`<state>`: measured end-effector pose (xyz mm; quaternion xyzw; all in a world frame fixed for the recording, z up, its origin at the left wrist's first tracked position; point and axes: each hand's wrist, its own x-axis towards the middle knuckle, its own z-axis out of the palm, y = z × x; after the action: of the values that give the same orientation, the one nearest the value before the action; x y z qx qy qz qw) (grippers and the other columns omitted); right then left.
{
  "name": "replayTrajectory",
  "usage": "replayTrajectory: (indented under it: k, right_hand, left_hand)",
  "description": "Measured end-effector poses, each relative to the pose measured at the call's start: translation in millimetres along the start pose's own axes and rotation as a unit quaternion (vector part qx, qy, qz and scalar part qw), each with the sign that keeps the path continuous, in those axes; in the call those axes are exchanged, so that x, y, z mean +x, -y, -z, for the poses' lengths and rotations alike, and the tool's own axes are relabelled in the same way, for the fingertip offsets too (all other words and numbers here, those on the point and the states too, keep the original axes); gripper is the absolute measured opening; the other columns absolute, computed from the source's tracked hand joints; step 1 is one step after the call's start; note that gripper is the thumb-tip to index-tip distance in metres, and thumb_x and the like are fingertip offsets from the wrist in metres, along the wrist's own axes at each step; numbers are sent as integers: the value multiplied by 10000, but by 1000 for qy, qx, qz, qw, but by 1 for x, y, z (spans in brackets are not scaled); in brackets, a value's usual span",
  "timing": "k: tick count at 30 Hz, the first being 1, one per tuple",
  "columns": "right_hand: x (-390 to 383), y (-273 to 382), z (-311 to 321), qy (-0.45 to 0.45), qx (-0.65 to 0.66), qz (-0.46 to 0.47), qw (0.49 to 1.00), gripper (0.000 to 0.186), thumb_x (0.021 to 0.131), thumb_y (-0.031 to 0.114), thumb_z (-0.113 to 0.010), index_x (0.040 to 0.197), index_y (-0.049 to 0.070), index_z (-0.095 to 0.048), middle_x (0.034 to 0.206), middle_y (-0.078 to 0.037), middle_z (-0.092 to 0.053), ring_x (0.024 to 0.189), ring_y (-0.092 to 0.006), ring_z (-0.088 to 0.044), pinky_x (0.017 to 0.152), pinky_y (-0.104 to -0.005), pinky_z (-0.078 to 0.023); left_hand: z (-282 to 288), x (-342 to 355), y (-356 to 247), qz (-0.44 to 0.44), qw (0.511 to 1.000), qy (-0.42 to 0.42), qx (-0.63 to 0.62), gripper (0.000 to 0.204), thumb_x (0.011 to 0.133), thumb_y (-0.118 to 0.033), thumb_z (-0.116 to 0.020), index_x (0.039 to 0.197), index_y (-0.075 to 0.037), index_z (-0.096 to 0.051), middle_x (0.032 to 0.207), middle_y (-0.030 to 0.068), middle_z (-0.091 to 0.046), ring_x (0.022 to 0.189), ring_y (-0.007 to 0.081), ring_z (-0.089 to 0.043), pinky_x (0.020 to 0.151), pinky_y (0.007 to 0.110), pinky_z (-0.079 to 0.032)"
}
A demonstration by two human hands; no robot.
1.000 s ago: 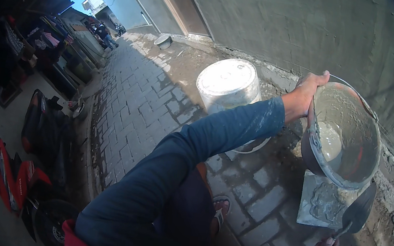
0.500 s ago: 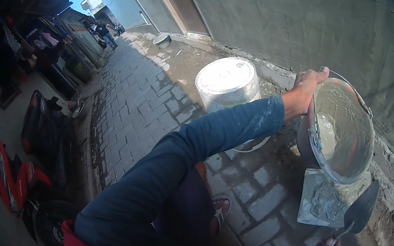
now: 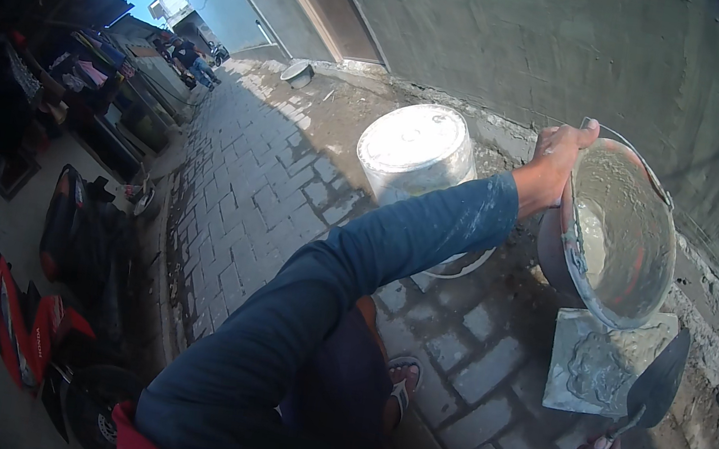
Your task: Plastering a masonry wall with mortar using a trowel and a hawk.
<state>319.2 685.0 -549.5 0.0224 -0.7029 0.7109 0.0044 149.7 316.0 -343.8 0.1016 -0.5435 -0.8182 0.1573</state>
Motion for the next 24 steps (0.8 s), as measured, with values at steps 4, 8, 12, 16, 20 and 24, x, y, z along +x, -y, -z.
replayTrajectory:
  k: [4,8,12,16,20,24]
  right_hand:
    - [-7,-1,6,-2,-16,-6,1000,351,1009,295,-544,1196,1,-591,825,-21,-555,585,-51,-508,474,-204,-399]
    - [-8,4,15,-11,-1,-30,999,364,1011,299,-543,1212,-2,-586,846,-34,-571,593,-62,-522,489,-210,-416]
    - [2,18,-7,19,33,-34,999,420,1001,246,-532,1302,-46,-557,919,-61,-629,632,-93,-560,533,-248,-459]
    - [-2,53,-28,30,-53,8,998,416,975,185,-583,1286,-88,-542,920,-120,-648,647,-133,-589,582,-283,-485]
    - [-12,52,-26,21,-187,112,976,391,934,135,-636,1237,-99,-554,913,-168,-633,646,-226,-611,611,-324,-491]
    - [-15,58,-46,27,-269,263,926,367,872,62,-680,1189,-83,-565,953,-188,-626,714,-334,-629,641,-380,-515]
  left_hand:
    - [-4,-7,3,5,1000,1,-6,366,970,-301,-609,938,62,-633,966,188,-668,860,264,-680,786,433,-562]
    - [-15,6,20,10,999,-26,-27,299,923,-280,-687,837,-1,-621,855,117,-648,761,207,-613,732,376,-513]
    - [-4,3,-1,-35,997,-54,49,319,912,-284,-714,828,10,-622,852,114,-648,758,213,-622,722,378,-524]
    - [4,13,-9,-104,987,-50,111,447,951,-324,-661,1084,102,-636,1051,164,-675,877,237,-670,797,382,-561]
    - [-19,2,7,-105,986,-47,121,430,963,-318,-650,1072,98,-642,1035,148,-676,878,217,-660,802,364,-546]
    - [-24,-12,9,-141,986,-19,85,330,965,-241,-647,991,88,-636,923,136,-674,825,202,-650,767,333,-519]
